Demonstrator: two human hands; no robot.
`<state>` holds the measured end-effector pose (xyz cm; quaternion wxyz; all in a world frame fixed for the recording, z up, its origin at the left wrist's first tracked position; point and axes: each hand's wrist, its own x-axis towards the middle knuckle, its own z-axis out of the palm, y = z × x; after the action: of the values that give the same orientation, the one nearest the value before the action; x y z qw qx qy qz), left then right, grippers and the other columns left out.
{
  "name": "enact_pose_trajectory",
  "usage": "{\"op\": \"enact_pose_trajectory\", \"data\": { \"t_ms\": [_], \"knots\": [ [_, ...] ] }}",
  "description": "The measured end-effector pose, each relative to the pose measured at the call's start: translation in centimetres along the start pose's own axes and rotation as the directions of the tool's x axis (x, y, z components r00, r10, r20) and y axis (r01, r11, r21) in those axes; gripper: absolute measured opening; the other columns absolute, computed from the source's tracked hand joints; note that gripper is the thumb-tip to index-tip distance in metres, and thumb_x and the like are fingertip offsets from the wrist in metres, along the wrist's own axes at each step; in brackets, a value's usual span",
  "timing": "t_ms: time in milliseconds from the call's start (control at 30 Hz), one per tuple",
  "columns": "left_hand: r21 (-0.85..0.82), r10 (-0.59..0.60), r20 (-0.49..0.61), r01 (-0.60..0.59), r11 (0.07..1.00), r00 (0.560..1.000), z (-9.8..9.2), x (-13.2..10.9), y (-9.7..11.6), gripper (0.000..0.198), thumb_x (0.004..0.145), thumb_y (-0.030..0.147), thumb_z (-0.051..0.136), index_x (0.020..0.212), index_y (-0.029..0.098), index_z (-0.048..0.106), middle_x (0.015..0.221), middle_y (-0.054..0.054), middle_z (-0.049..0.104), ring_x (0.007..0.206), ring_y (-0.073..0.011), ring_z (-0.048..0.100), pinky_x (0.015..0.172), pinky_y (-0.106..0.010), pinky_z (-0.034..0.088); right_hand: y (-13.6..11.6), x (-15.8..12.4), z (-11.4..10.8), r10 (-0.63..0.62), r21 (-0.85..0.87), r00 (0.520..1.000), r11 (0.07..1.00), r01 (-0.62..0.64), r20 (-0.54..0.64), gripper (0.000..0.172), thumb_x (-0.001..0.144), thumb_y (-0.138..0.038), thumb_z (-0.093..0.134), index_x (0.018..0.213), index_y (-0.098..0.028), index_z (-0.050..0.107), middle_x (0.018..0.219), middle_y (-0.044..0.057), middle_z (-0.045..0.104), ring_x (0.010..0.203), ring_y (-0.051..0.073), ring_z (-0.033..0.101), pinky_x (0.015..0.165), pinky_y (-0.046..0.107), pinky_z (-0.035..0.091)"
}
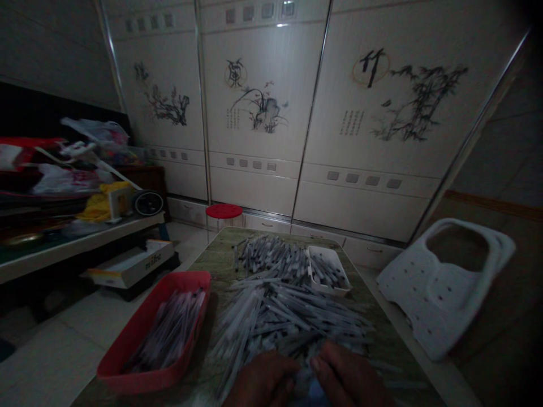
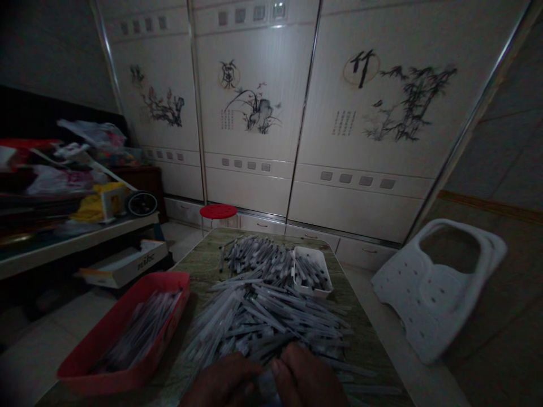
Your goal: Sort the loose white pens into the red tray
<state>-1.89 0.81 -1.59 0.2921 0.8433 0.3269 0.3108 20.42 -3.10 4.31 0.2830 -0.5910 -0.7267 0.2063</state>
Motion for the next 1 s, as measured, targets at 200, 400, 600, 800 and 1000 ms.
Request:
{"op": "enact_pose_trajectory", "data": {
  "t_ms": [200,400,600,800,1000],
  "knots": [
    [-0.012,-0.011,0.043,0.011,1.000,0.999,-0.9,0.2,1.1,0.032,0.099,0.030,0.046,0.115,0.021,0.073,0.089,-0.009,0.072,0.080,-0.0211,0.064,0.074,-0.028,0.046,0.0,0.1,0.6,0.017,0.047,0.999,0.999,-0.015,-0.028,0.045,0.103,-0.055,0.040,0.071,-0.025,0.052,0.065,-0.002,0.058,0.063,0.018,0.058,0.062,0.029,0.039],
    [-0.151,-0.171,0.115,0.187,0.971,0.979,-3.4,0.6,3.9,0.032,0.101,0.034,0.046,0.113,0.019,0.072,0.100,-0.010,0.072,0.094,-0.0229,0.066,0.085,-0.030,0.047,-1.2,-0.2,-0.6,0.057,0.282,0.990,0.959,-0.019,-0.126,0.047,0.101,-0.060,0.045,0.078,-0.026,0.068,0.070,0.000,0.067,0.067,0.020,0.062,0.066,0.029,0.045],
    [-0.189,-0.220,0.074,0.230,0.955,0.973,-2.9,0.1,3.6,0.029,0.101,0.036,0.049,0.109,0.022,0.073,0.103,-0.008,0.074,0.096,-0.0226,0.064,0.086,-0.030,0.046,-1.1,-0.2,-2.1,-0.003,0.234,0.999,0.972,-0.006,0.037,0.028,0.097,-0.045,0.056,0.106,-0.027,0.076,0.103,0.005,0.078,0.097,0.025,0.071,0.086,0.033,0.052],
    [-0.192,-0.228,0.069,0.238,0.952,0.971,-2.7,0.0,3.6,0.031,0.101,0.037,0.049,0.113,0.022,0.074,0.106,-0.009,0.074,0.098,-0.0226,0.065,0.086,-0.029,0.046,-1.5,-0.3,-1.8,-0.023,0.210,0.997,0.978,0.008,0.072,0.027,0.101,-0.041,0.050,0.098,-0.025,0.071,0.091,0.002,0.075,0.086,0.021,0.070,0.078,0.031,0.050],
    [-0.131,-0.167,0.031,0.170,0.977,0.985,-2.6,0.2,3.5,0.029,0.101,0.031,0.048,0.113,0.020,0.072,0.105,-0.010,0.075,0.097,-0.0224,0.067,0.085,-0.030,0.048,-1.5,-0.1,-0.4,-0.064,0.149,0.998,0.987,0.067,-0.023,0.031,0.104,-0.039,0.044,0.082,-0.024,0.058,0.076,-0.002,0.063,0.072,0.017,0.061,0.068,0.028,0.043]
  ]
}}
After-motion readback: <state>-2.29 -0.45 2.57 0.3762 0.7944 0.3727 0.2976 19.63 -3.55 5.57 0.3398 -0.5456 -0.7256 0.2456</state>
